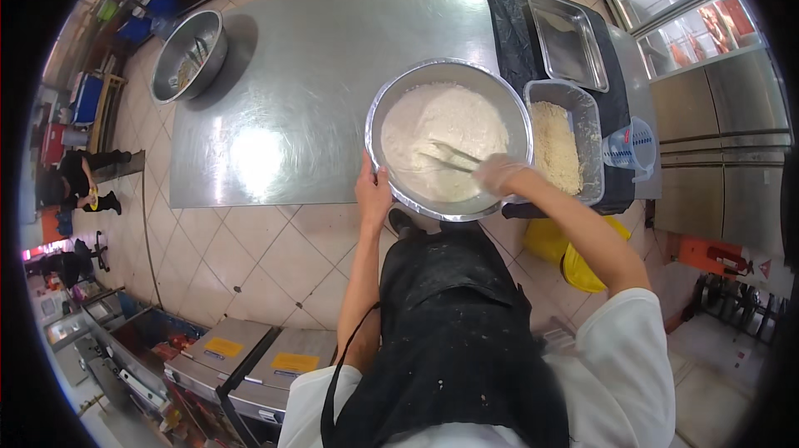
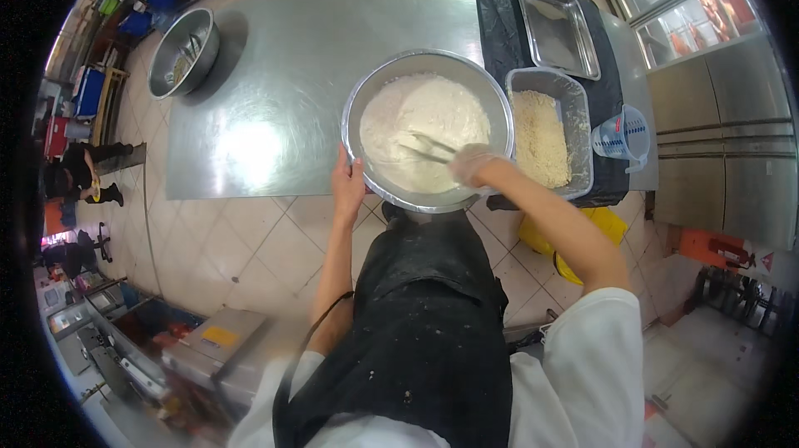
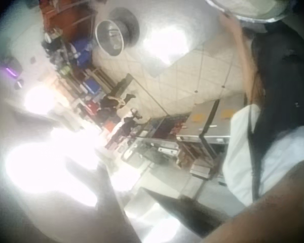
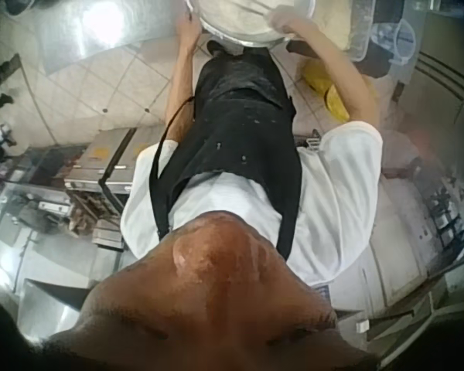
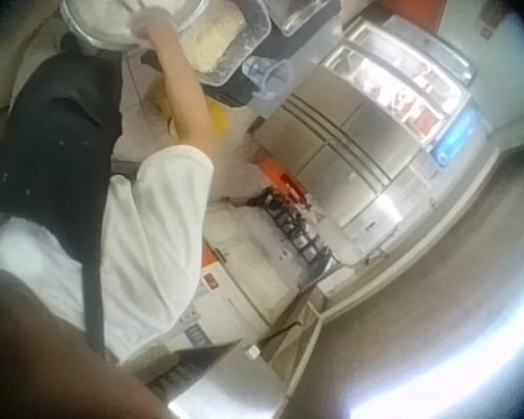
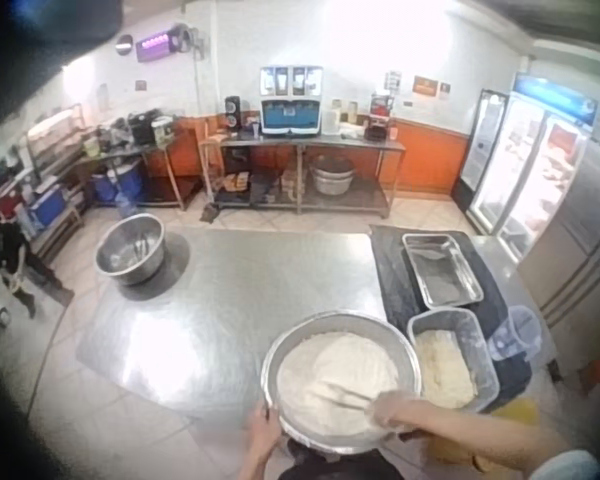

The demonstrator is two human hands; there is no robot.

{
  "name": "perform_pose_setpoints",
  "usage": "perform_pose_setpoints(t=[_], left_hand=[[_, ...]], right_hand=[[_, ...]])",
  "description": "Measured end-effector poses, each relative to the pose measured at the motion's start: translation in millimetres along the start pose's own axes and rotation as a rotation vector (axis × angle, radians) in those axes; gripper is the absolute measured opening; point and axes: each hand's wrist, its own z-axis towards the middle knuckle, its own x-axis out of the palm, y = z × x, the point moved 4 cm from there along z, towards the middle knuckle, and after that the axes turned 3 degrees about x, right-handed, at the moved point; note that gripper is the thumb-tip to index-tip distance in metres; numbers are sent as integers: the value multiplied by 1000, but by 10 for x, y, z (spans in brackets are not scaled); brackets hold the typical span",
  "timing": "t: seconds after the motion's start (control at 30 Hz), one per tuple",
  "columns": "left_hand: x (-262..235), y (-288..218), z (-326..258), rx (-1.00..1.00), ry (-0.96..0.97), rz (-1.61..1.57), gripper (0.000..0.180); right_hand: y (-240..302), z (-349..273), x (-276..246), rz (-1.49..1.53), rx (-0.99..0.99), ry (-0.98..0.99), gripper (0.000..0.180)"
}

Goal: The person picks up a tray, puts on a plastic glove, and uses tongs and their gloved hand to mix powder and liquid in a metal bowl.

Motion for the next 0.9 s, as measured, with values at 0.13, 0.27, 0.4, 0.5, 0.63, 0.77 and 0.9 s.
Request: perform_pose_setpoints(t=[0.13, 0.27, 0.4, 0.5, 0.63, 0.77, 0.9], left_hand=[[-18, 330, 93, 153, -8, 55, 64], [52, 84, 62, -27, 85, -21, 65], [-21, 250, 39, 42, -11, -10, 62], [10, 202, 5, 56, -52, 2, 60], [65, -177, -118, -159, 40, -59, 60], [2, 360, 16, 76, -26, -80, 63], [51, 292, 13, 56, 9, -18, 62]], right_hand=[[-296, 29, -282, 93, 185, -61, 29], [-53, 406, -54, 176, 173, -128, 34], [125, -221, 40, 48, -42, 33, 28], [-325, -318, 89, 8, 88, -85, 27], [-17, 68, 86, 27, 74, -89, 28], [260, -393, 26, 146, 34, -54, 25], [-223, -806, 106, -76, -88, 64, 23]])
